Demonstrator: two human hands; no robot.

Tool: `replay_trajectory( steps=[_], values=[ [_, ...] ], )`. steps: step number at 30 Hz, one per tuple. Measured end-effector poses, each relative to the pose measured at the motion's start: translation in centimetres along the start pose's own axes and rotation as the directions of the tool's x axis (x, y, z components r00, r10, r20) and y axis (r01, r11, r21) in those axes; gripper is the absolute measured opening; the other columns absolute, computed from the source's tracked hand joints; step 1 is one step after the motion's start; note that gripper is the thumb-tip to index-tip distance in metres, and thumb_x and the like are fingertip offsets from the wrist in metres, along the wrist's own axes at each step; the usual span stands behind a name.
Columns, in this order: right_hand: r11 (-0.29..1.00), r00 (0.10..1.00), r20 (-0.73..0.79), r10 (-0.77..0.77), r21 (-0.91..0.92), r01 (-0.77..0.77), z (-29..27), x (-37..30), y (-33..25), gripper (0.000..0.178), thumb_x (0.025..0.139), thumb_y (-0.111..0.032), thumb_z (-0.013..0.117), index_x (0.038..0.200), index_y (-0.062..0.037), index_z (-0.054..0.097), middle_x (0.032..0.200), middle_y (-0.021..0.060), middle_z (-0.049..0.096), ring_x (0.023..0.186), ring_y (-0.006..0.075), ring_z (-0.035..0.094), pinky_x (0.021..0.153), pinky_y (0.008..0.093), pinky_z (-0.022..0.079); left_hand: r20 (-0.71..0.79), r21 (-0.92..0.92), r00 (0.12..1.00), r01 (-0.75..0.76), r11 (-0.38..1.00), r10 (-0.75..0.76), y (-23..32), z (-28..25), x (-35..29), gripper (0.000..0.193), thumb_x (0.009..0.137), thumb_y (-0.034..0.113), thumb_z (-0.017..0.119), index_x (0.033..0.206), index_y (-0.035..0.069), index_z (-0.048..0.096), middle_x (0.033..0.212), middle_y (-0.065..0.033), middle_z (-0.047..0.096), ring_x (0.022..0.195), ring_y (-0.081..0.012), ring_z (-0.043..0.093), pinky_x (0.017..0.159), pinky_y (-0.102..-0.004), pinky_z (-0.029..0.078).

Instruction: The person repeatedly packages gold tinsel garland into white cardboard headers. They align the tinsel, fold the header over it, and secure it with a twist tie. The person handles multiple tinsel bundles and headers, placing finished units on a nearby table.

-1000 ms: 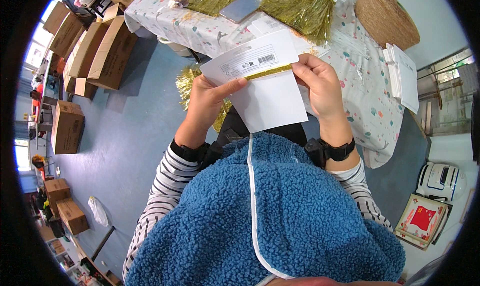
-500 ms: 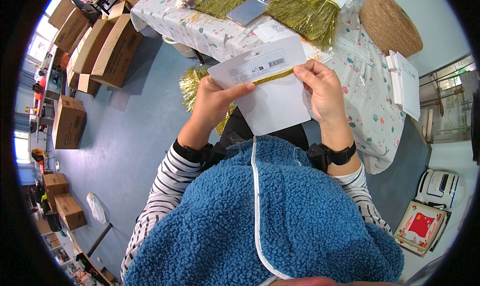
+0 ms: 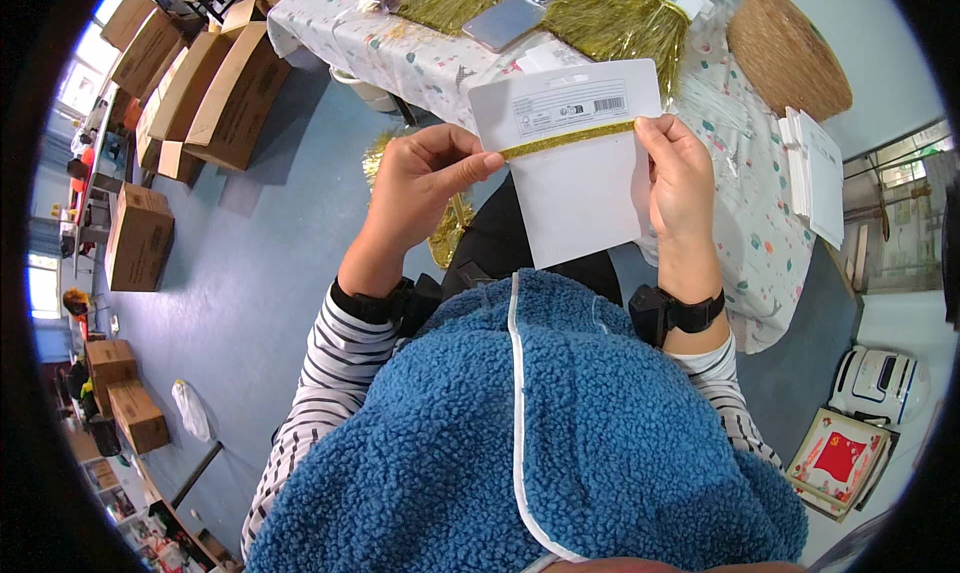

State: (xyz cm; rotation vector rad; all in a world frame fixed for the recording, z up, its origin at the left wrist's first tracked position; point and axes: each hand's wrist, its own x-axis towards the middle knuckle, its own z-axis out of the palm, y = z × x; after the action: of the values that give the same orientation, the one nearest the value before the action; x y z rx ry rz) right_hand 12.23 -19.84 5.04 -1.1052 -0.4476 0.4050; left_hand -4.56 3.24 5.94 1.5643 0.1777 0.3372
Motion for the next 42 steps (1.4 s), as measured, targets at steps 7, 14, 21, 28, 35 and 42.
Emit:
replay_trajectory(
  steps=[7,14,21,28,35,42],
  values=[
    [0.961,0.982,0.034,0.185,0.203,-0.188,0.4,-0.2,-0.3,0.013,0.101,-0.011,0.057,0.102,0.0008,0.063,0.099,0.0096,0.070,0.087,0.0126,0.066,0.082,0.0259,0.053,-0.010,-0.177,0.994,-0.110,0.978,0.110,0.3,0.4,-0.2,0.013,0.096,0.012,0.071,0.100,0.000,0.068,0.093,-0.0002,0.069,0.085,-0.0048,0.059,0.076,-0.0198,0.048],
    [0.777,0.896,0.259,0.360,0.449,-0.442,1.6,-0.1,-0.1,0.034,0.105,-0.018,0.048,0.127,0.0067,0.058,0.120,0.0173,0.069,0.109,0.0224,0.068,0.095,0.0347,0.055,0.121,-0.565,0.987,-0.022,0.825,0.109,0.8,2.9,0.8,0.016,0.102,0.014,0.062,0.112,0.002,0.065,0.101,-0.0009,0.067,0.092,-0.0069,0.058,0.084,-0.0232,0.047],
    [0.757,0.883,0.412,0.224,0.497,-0.424,3.4,-1.8,1.0,0.032,0.106,-0.019,0.048,0.127,0.0038,0.059,0.115,0.0112,0.070,0.102,0.0167,0.069,0.085,0.0295,0.057,0.223,-0.545,0.948,-0.073,0.835,0.228,2.1,5.5,2.8,0.018,0.101,0.015,0.064,0.111,0.000,0.067,0.101,-0.0029,0.069,0.091,-0.0085,0.061,0.086,-0.0251,0.049],
    [0.042,0.728,0.665,0.168,0.733,-0.679,3.6,-0.8,3.6,0.020,0.103,-0.015,0.050,0.110,0.0032,0.053,0.080,0.0039,0.056,0.066,0.0119,0.058,0.061,0.0234,0.050,0.114,-0.360,0.976,-0.134,0.923,0.187,0.9,6.1,2.9,0.015,0.099,0.012,0.067,0.102,-0.002,0.068,0.095,-0.0035,0.069,0.089,-0.0092,0.061,0.085,-0.0237,0.049],
    [-0.121,0.694,0.715,0.085,0.698,-0.705,4.1,-1.2,3.3,0.022,0.106,-0.015,0.045,0.115,0.0041,0.048,0.081,0.0075,0.052,0.069,0.0173,0.054,0.069,0.0289,0.048,0.057,-0.295,0.988,-0.120,0.948,0.143,-1.2,5.8,3.2,0.013,0.098,0.010,0.068,0.098,-0.003,0.067,0.090,-0.0024,0.066,0.083,-0.0090,0.059,0.079,-0.0238,0.049],
    [-0.111,0.663,0.740,0.112,0.672,-0.732,3.5,-1.6,4.0,0.034,0.107,-0.023,0.048,0.120,0.0087,0.047,0.084,0.0087,0.053,0.071,0.0168,0.053,0.072,0.0269,0.049,0.087,-0.195,0.993,-0.063,0.979,0.081,-0.4,5.8,3.0,0.024,0.101,0.009,0.063,0.120,-0.003,0.057,0.095,-0.0029,0.066,0.088,-0.0082,0.061,0.082,-0.0220,0.049]
  ],
)
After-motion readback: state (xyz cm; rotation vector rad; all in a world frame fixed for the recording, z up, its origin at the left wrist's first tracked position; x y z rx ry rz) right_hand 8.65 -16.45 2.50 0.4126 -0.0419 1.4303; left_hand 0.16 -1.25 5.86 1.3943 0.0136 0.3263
